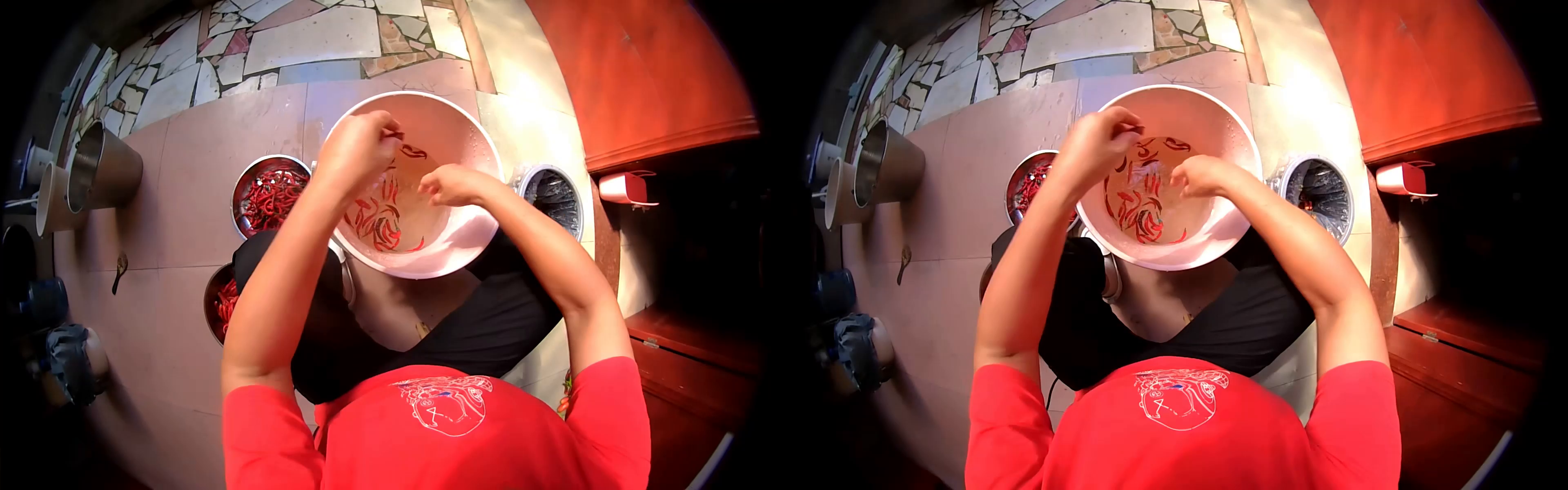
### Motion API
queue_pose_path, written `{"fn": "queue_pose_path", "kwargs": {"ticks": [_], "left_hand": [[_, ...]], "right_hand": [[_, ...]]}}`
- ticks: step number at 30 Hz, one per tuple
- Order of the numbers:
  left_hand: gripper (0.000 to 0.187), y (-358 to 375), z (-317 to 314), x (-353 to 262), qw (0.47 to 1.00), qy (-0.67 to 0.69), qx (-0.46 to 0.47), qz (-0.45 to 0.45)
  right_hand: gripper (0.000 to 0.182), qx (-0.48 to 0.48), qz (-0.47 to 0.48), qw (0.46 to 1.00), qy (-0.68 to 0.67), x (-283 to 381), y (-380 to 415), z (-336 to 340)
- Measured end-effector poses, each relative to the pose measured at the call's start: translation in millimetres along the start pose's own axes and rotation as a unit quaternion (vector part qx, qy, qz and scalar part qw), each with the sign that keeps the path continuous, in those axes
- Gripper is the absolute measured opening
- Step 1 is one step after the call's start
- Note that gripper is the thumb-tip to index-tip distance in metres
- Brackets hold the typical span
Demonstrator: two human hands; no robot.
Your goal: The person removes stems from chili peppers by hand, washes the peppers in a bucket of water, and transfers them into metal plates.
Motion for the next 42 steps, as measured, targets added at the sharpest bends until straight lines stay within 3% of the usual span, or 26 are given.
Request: {"fn": "queue_pose_path", "kwargs": {"ticks": [1,2,3,6,7,9,11,13,16,18,19,21,23,24,25,26,27,29,31,33,34,36,37,39,41,42], "left_hand": [[0.027,18,37,-4,0.997,0.031,-0.066,-0.029],[0.027,42,74,-12,0.997,0.005,-0.079,0.006],[0.025,62,102,10,0.988,0.027,-0.15,0.007],[0.021,135,147,110,0.969,-0.014,-0.221,0.11],[0.018,164,147,160,0.952,0.014,-0.251,0.174],[0.02,222,126,249,0.921,0.035,-0.236,0.309],[0.021,279,93,332,0.906,0.035,-0.247,0.343],[0.032,328,61,401,0.891,-0.074,-0.226,0.387],[0.039,378,31,452,0.839,0.045,-0.267,0.473],[0.041,359,40,413,0.878,-0.259,-0.234,0.327],[0.041,357,43,406,0.876,-0.261,-0.232,0.333],[0.037,326,74,360,0.86,-0.111,-0.304,0.394],[0.033,299,95,330,0.863,-0.12,-0.314,0.377],[0.032,284,105,315,0.863,-0.037,-0.336,0.374],[0.032,270,117,305,0.858,0.048,-0.356,0.368],[0.031,258,131,291,0.87,0.041,-0.366,0.328],[0.031,249,144,275,0.88,0.035,-0.373,0.292],[0.028,223,170,226,0.893,0.013,-0.383,0.234],[0.026,198,190,187,0.903,0.046,-0.381,0.194],[0.025,168,201,136,0.897,0.1,-0.399,0.161],[0.025,148,203,105,0.909,0.098,-0.389,0.115],[0.024,108,194,48,0.929,0.099,-0.354,0.038],[0.025,88,181,24,0.94,0.103,-0.325,0.008],[0.024,52,144,-5,0.961,0.138,-0.238,0.003],[0.024,21,102,-10,0.975,0.123,-0.183,-0.02],[0.024,10,81,-3,0.974,0.11,-0.191,-0.048]], "right_hand": [[0.038,0.039,0.005,0.999,0.014,1,-19,-20],[0.042,0.051,0.006,0.998,0.023,-10,-44,-46],[0.046,0.061,0.008,0.998,0.034,-20,-67,-68],[0.062,-0.005,-0.105,0.994,-0.031,-37,-91,-84],[0.062,-0.005,-0.105,0.994,-0.036,-40,-101,-91],[0.066,-0.275,-0.191,0.931,-0.148,-68,-101,-61],[0.066,-0.306,-0.187,0.924,-0.137,-80,-116,-51],[0.068,-0.45,-0.103,0.886,-0.053,-71,-119,-23],[0.065,-0.399,-0.119,0.901,-0.117,-82,-163,-30],[0.063,-0.357,-0.132,0.911,-0.157,-81,-190,-48],[0.058,-0.354,-0.146,0.898,-0.217,-79,-200,-61],[0.054,-0.347,-0.158,0.881,-0.281,-70,-218,-92],[0.043,-0.276,-0.103,0.901,-0.319,-51,-232,-134],[0.043,-0.278,-0.103,0.899,-0.321,-44,-221,-137],[0.036,-0.218,-0.044,0.926,-0.303,-23,-214,-140],[0.031,-0.155,0.015,0.946,-0.283,-5,-204,-141],[0.031,-0.154,0.011,0.946,-0.284,-8,-191,-124],[0.023,-0.001,-0.122,0.904,-0.409,-43,-170,-118],[0.035,-0.123,-0.113,0.859,-0.483,-93,-162,-92],[0.04,-0.294,-0.085,0.877,-0.372,-126,-140,-57],[0.04,-0.295,-0.083,0.878,-0.369,-142,-139,-64],[0.048,-0.123,-0.172,0.938,-0.276,-167,-148,-111],[0.048,-0.12,-0.17,0.938,-0.276,-151,-138,-105],[0.051,0.074,-0.178,0.935,-0.299,-91,-102,-128],[0.053,0.096,-0.178,0.901,-0.384,-72,-93,-158],[0.055,0.052,-0.071,0.952,-0.293,-61,-102,-163]]}}
Point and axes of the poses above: each hand's wrist, its own y-axis away from the middle knuckle, its own z-axis out of the back of the hand, x = y × z, the point moved 9 cm from there along -y, towards the middle knuckle, and after that the axes turned 4 degrees about z, right-handed, at the moved point
